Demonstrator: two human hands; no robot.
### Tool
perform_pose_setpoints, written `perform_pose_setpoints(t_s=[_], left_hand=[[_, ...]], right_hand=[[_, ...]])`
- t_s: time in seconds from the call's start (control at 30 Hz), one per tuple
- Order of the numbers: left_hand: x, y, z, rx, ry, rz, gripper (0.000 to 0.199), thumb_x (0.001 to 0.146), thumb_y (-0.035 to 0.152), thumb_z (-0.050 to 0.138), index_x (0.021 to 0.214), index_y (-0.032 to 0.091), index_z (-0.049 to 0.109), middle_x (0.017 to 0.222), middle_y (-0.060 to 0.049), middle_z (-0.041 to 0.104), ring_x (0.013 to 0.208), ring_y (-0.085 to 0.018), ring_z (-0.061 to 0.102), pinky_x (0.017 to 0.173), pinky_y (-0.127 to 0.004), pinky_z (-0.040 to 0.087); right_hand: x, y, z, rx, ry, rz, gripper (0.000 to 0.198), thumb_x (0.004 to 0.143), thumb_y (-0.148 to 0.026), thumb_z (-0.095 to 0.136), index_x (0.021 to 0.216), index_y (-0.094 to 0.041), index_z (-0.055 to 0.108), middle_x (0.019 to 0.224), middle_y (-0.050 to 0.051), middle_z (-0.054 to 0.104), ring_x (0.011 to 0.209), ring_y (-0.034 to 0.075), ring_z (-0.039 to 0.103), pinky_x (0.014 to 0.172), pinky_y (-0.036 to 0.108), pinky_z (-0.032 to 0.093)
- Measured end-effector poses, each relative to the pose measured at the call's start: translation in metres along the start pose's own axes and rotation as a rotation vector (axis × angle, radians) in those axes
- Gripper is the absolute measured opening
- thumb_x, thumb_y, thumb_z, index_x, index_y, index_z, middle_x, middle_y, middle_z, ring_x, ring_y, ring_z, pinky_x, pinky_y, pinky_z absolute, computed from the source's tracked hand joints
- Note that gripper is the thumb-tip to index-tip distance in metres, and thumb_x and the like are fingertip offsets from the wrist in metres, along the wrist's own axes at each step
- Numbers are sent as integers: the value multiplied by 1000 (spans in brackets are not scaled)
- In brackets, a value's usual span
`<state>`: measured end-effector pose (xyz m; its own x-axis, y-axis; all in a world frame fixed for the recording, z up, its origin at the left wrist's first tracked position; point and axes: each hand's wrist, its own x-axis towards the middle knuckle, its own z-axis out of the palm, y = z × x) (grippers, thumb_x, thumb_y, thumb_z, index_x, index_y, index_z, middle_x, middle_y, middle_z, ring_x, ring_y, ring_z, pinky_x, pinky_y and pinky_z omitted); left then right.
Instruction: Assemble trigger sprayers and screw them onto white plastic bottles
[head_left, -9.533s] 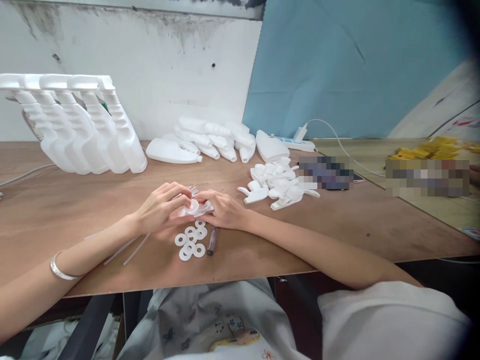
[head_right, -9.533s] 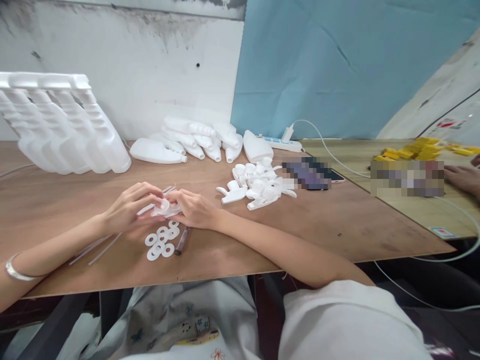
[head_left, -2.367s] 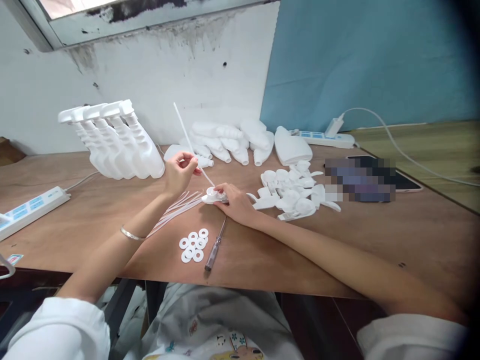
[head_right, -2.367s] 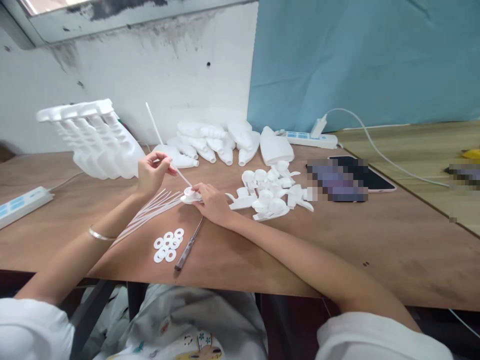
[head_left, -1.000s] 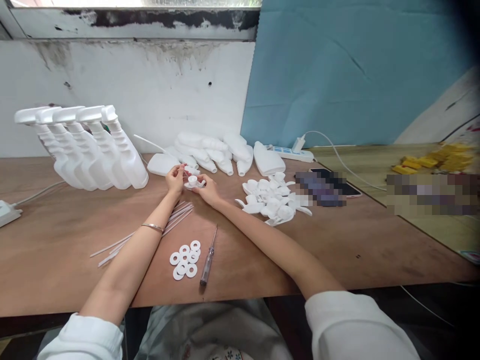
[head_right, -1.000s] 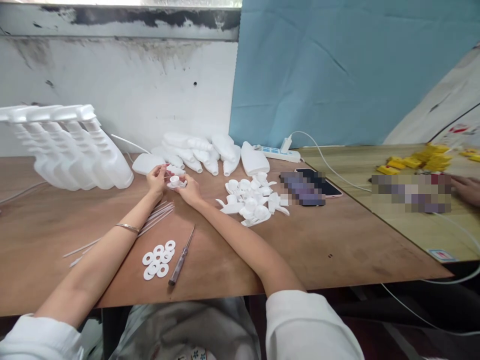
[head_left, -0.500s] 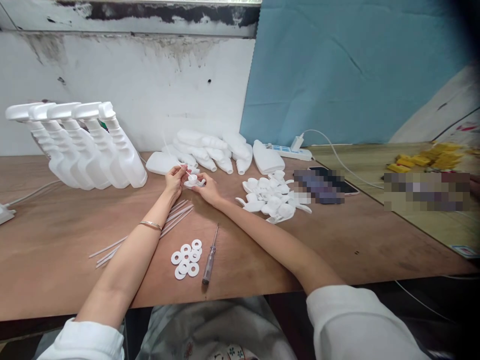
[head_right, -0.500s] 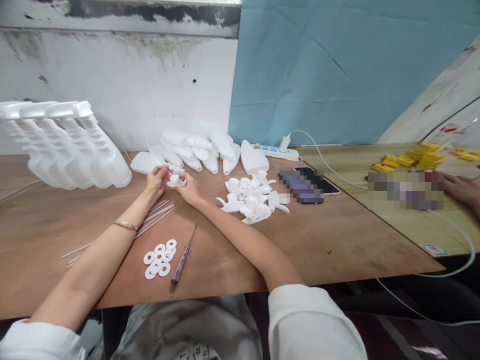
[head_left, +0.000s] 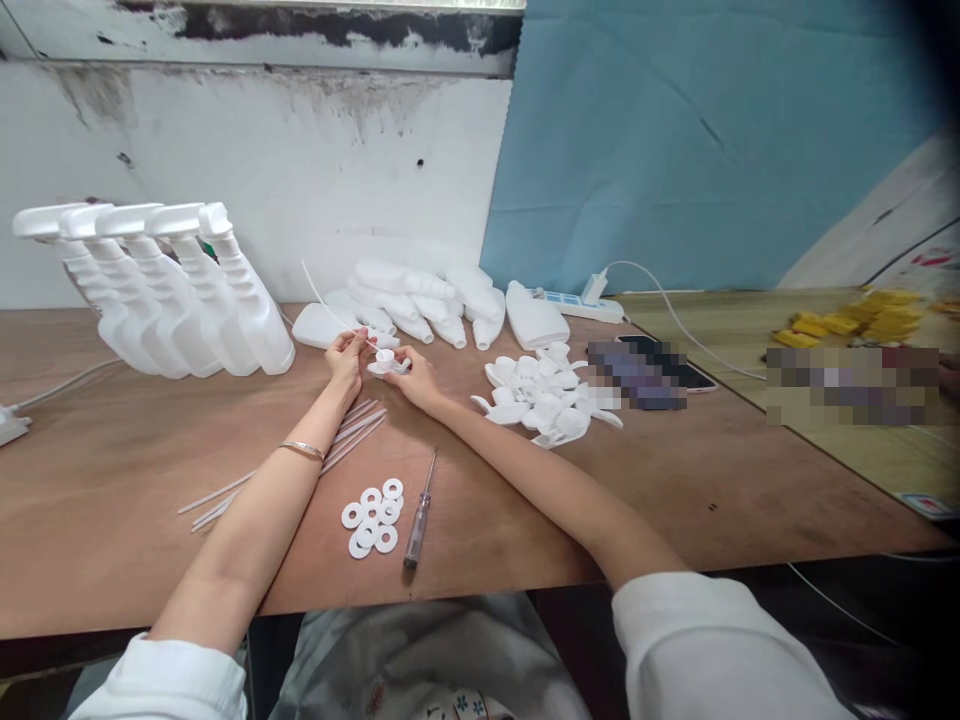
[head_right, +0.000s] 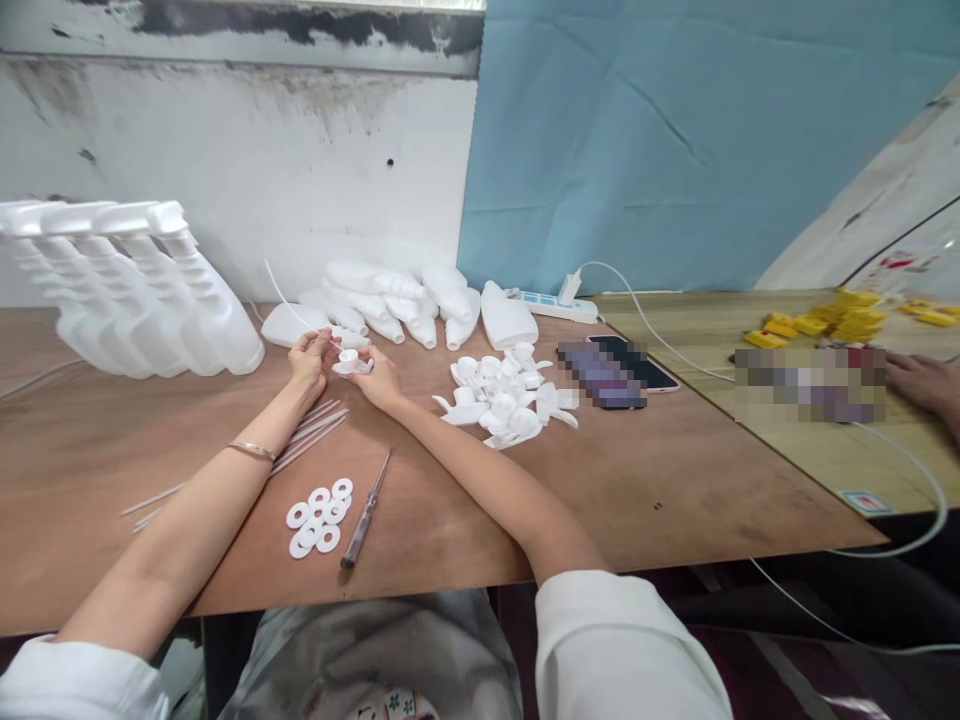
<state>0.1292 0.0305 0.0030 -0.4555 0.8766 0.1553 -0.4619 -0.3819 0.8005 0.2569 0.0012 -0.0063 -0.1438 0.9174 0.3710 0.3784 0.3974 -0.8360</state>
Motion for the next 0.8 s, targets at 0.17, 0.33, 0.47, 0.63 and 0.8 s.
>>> perform_pose_setpoints(t_s=[0.17, 0.33, 0.47, 0.63, 0.8], left_hand=[[-4, -2, 3, 41, -37, 74, 34, 43, 31, 80, 60, 14, 57, 60, 2, 59, 53, -12, 60, 50, -21, 48], [-3, -1, 2, 79, -26, 129, 33, 46, 33, 79, 63, 14, 58, 62, 1, 60, 53, -12, 61, 51, -21, 48], [-2, 0, 2, 94, 11, 150, 33, 52, 39, 75, 62, 14, 57, 61, 2, 59, 54, -12, 61, 52, -21, 48], [-4, 2, 3, 122, 29, 156, 34, 56, 44, 72, 64, 13, 58, 61, 1, 60, 53, -12, 61, 49, -20, 46], [-6, 4, 5, 145, 17, 162, 34, 57, 45, 71, 63, 13, 58, 64, -1, 62, 51, -11, 60, 47, -20, 46]], right_hand=[[0, -1, 0, 11, -5, 9, 32, 61, -21, 69, 92, -20, 60, 84, -2, 63, 73, 14, 55, 71, 27, 42], [0, 0, 0, 8, -8, 10, 32, 61, -21, 69, 91, -20, 60, 82, -2, 62, 71, 14, 54, 71, 27, 42], [0, 0, 0, 8, -10, 17, 33, 61, -23, 69, 92, -21, 59, 82, -2, 62, 72, 13, 54, 70, 27, 42], [0, -1, 0, 0, -6, 21, 34, 60, -23, 69, 92, -21, 59, 82, -3, 62, 71, 13, 54, 70, 27, 42], [-1, -3, -1, 12, -4, 40, 34, 59, -21, 70, 92, -20, 59, 83, -2, 63, 72, 14, 54, 71, 27, 42]])
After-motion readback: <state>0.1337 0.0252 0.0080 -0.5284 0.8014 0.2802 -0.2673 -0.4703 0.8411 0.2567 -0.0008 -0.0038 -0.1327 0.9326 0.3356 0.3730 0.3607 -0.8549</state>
